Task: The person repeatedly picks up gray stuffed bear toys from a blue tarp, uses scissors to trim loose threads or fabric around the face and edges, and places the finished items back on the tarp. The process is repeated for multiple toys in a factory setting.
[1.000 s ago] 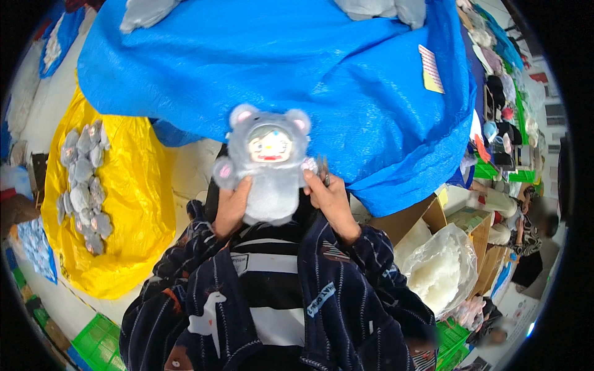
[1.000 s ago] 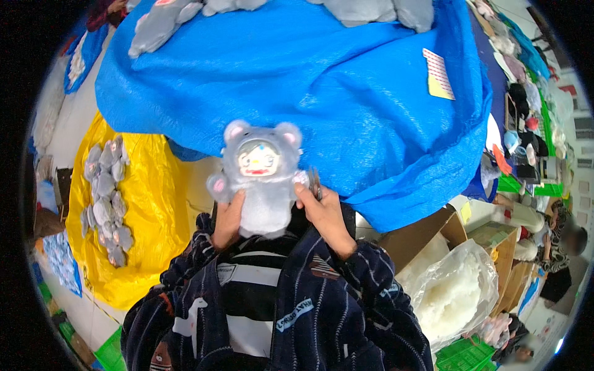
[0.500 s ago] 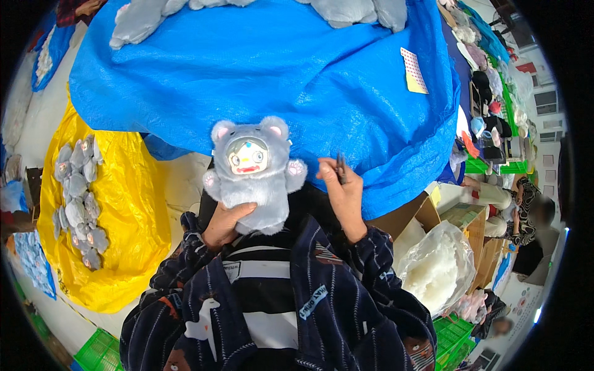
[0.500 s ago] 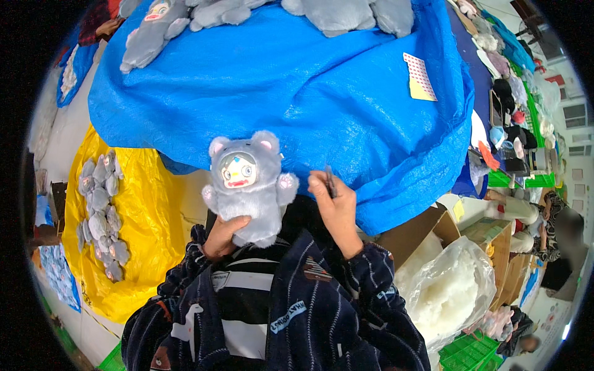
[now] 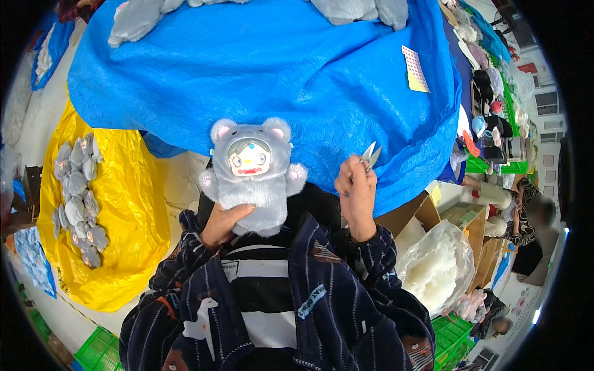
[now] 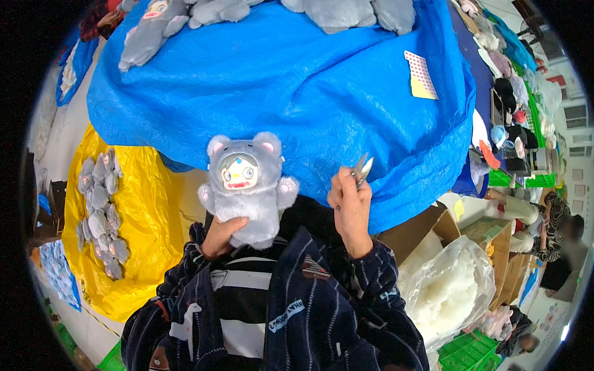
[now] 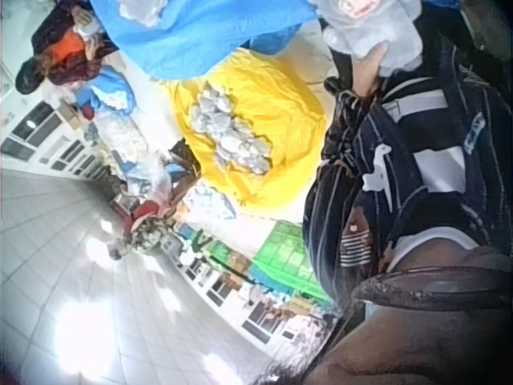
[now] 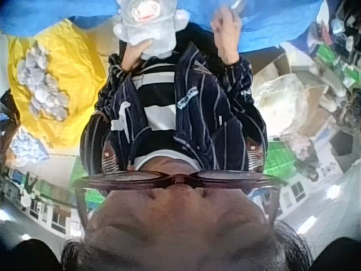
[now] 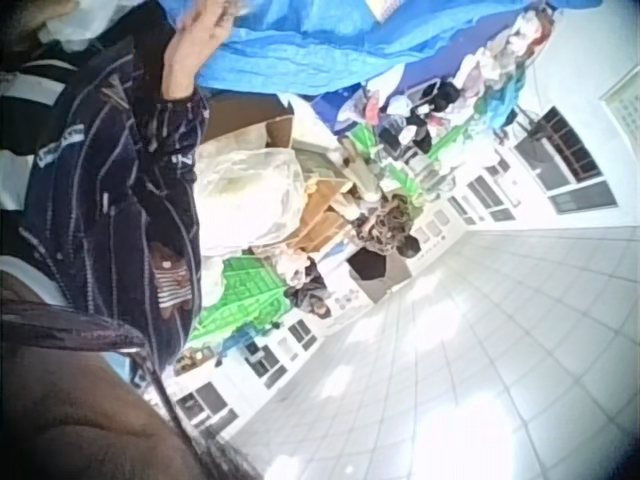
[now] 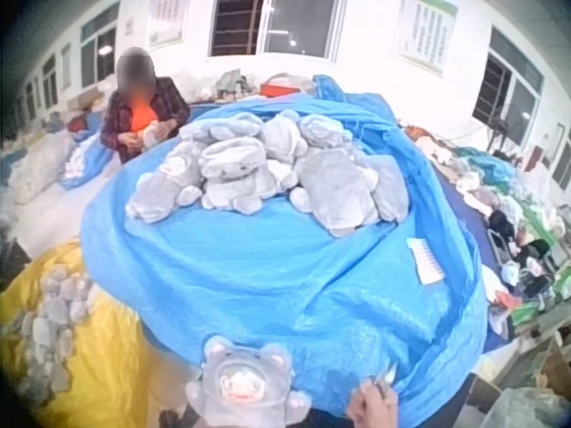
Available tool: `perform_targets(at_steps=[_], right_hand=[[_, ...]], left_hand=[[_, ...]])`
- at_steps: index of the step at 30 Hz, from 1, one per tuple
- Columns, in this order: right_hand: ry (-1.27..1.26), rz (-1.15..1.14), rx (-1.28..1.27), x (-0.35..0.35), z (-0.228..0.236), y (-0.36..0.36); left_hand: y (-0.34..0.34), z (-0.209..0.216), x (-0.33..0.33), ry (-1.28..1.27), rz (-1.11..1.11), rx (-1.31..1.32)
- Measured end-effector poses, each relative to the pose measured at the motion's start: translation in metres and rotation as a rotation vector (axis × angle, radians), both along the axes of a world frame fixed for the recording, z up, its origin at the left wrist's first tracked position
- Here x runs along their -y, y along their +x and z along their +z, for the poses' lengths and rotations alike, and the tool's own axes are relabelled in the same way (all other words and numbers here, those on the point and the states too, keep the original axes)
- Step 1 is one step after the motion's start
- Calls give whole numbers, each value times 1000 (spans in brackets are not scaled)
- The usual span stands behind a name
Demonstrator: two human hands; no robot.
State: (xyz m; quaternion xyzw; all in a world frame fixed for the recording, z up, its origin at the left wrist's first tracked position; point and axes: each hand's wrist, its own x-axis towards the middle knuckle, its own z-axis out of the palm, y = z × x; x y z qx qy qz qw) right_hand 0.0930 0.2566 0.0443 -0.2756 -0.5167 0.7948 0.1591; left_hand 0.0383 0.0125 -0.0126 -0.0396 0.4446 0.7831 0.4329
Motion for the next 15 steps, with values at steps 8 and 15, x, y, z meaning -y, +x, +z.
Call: perform_targets(at_steps=[8, 15], right_hand=[[1145, 237, -3, 45, -29, -8], [-53, -138, 95, 11, -22, -9]], left_hand=[[3, 4, 0, -18, -20, -110], [4, 3, 5, -22, 10, -73]])
